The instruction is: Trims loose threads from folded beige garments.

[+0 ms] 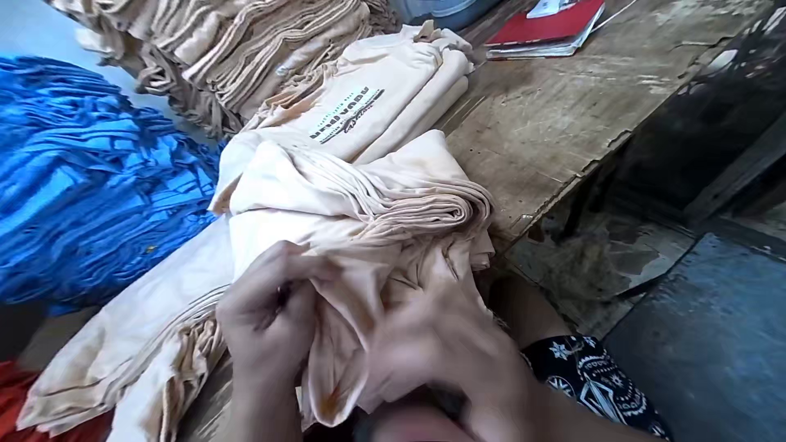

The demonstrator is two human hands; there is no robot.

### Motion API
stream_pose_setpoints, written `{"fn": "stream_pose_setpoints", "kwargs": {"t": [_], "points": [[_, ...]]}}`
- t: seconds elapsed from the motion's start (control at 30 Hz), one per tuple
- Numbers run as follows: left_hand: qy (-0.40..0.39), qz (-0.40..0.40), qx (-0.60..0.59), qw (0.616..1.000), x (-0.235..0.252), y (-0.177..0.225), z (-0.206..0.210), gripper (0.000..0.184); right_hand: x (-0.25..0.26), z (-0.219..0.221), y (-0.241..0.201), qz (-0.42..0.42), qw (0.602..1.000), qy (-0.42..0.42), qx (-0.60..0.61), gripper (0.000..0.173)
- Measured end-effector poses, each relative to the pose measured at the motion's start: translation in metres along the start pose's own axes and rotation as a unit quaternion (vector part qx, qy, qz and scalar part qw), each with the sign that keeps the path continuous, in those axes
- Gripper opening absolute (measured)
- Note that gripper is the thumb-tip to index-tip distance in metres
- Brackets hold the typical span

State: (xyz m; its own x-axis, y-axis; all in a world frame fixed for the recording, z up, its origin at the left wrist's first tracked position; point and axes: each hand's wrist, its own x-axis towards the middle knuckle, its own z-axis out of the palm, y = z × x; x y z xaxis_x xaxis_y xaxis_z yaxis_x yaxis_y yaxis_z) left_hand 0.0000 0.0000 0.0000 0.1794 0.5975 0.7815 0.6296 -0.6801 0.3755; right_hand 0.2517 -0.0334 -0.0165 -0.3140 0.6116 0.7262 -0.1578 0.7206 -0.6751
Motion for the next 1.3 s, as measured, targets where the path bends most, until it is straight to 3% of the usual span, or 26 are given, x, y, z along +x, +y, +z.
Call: {"fn": "stream_pose_setpoints", "kwargs": {"t": [0.03, 0.07, 0.13, 0.23, 0.3, 0.4, 0.47, 0.53, 0.6, 0.67, 0.73, 0.8, 0.87, 0.97, 1.03, 1.1, 1.17, 1.23, 1.3], "points": [[0.012, -0.009, -0.004, 1.0, 0.004, -0.003, -0.003, 0.022, 0.0, 0.006, 0.043, -0.041, 0.984, -0.041, -0.166, 0.029], [0.018, -0.014, -0.001, 1.0, 0.007, -0.005, -0.007, 0.023, -0.002, 0.007, 0.073, -0.069, 0.962, -0.068, -0.257, 0.026], [0.002, -0.016, 0.021, 1.0, 0.011, -0.01, -0.019, 0.023, -0.012, -0.011, 0.089, -0.105, 0.957, -0.083, -0.257, 0.013], [-0.027, -0.031, 0.087, 0.995, 0.002, -0.009, -0.031, 0.019, -0.024, -0.066, 0.064, -0.106, 0.948, -0.186, -0.237, 0.017], [-0.048, -0.072, 0.117, 0.989, -0.004, -0.002, -0.027, 0.018, -0.034, -0.098, 0.044, -0.044, 0.918, -0.305, -0.25, 0.016], [-0.075, -0.157, 0.201, 0.964, -0.007, 0.021, -0.016, 0.027, -0.041, -0.115, 0.023, 0.139, 0.843, -0.43, -0.291, 0.021], [-0.056, -0.18, 0.333, 0.924, -0.005, 0.048, 0.0, 0.03, -0.044, -0.107, 0.026, 0.111, 0.869, -0.35, -0.331, 0.031], [-0.039, -0.154, 0.413, 0.897, -0.002, 0.073, 0.022, 0.023, -0.044, -0.087, 0.041, 0.055, 0.928, -0.173, -0.324, 0.032], [-0.036, -0.103, 0.411, 0.905, -0.006, 0.083, 0.043, 0.016, -0.042, -0.063, 0.054, 0.067, 0.961, -0.034, -0.268, 0.03], [-0.09, -0.044, 0.312, 0.945, -0.014, 0.076, 0.051, 0.012, -0.044, -0.047, 0.065, 0.118, 0.974, 0.035, -0.188, 0.029], [-0.177, -0.016, 0.21, 0.962, -0.024, 0.067, 0.049, 0.016, -0.05, -0.039, 0.074, 0.154, 0.981, 0.071, -0.097, 0.024], [-0.211, -0.005, 0.191, 0.959, -0.034, 0.058, 0.042, 0.019, -0.055, -0.036, 0.077, 0.128, 0.983, 0.09, -0.09, 0.017], [-0.187, 0.004, 0.191, 0.964, -0.044, 0.041, 0.039, 0.011, -0.057, -0.03, 0.071, 0.085, 0.981, 0.085, -0.152, 0.019], [-0.18, -0.018, 0.116, 0.977, -0.041, 0.03, 0.032, 0.01, -0.051, -0.007, 0.072, 0.022, 0.947, 0.11, -0.302, 0.033], [-0.2, -0.05, 0.035, 0.978, -0.032, 0.033, 0.025, 0.011, -0.044, 0.004, 0.081, 0.003, 0.934, 0.149, -0.326, 0.023], [-0.199, -0.087, -0.014, 0.976, -0.027, 0.034, 0.018, 0.008, -0.036, 0.008, 0.085, 0.005, 0.952, 0.192, -0.239, 0.021], [-0.167, -0.114, -0.027, 0.979, -0.025, 0.034, 0.019, 0.008, -0.026, 0.008, 0.083, 0.016, 0.976, 0.212, -0.045, 0.02], [-0.121, -0.137, -0.016, 0.983, -0.022, 0.032, 0.025, 0.012, -0.017, 0.008, 0.081, 0.081, 0.961, 0.228, 0.132, 0.021], [-0.092, -0.161, 0.018, 0.983, -0.019, 0.032, 0.034, 0.018, -0.015, 0.006, 0.087, 0.122, 0.948, 0.213, 0.2, 0.025]]}}
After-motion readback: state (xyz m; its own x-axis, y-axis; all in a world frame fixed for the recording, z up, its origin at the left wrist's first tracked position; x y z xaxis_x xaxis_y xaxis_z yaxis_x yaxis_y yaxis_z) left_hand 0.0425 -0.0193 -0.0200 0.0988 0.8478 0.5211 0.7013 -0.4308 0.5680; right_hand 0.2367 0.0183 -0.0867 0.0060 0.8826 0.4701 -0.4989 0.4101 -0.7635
